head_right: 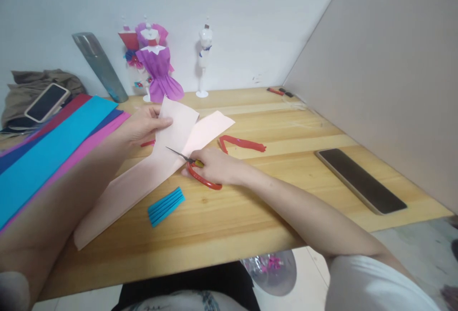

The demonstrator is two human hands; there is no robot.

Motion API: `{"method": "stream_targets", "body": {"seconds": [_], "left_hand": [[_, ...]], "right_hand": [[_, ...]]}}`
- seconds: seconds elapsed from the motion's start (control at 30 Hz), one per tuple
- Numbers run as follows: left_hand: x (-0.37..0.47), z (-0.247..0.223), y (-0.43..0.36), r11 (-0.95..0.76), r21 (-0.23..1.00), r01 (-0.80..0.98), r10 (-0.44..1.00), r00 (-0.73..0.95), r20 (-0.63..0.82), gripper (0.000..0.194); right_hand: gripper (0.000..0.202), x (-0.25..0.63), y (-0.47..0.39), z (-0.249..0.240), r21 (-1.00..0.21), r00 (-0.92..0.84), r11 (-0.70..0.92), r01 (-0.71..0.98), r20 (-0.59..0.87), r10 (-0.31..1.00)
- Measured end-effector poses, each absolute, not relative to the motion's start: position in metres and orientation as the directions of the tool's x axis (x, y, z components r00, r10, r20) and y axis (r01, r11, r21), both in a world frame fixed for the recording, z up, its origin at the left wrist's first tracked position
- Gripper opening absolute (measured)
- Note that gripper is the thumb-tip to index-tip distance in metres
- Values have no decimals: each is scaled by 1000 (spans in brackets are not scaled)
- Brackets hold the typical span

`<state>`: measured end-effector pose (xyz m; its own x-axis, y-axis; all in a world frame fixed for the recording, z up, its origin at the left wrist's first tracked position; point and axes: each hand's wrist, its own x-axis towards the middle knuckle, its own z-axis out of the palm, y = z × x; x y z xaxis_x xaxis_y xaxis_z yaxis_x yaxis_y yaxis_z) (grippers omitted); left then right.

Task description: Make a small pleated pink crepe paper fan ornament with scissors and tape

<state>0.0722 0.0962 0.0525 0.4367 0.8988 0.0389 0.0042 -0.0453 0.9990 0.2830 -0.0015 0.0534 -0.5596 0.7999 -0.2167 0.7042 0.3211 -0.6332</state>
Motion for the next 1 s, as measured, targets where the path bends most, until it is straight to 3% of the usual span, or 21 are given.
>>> {"method": "stream_targets", "body": {"seconds": [0.33,0.63,0.77,1.0], "left_hand": [[73,50,99,-9,1000,-12,899,438,13,24],[74,47,101,19,1000,-1,901,432,-17,24],[74,46,102,20,1000,-5,906,423,-17,24],[74,44,103,-2,999,-54,897,441,26,19]], "right_hand": [[34,281,-3,56,-564,-539,336,755,-240,808],[22,284,-4,53,-649,-542,269,712,-265,797],[17,285,-3,52,-613,-552,326,719,-221,804],[33,286,-2,55,-549,-599,412,727,-213,772]]}}
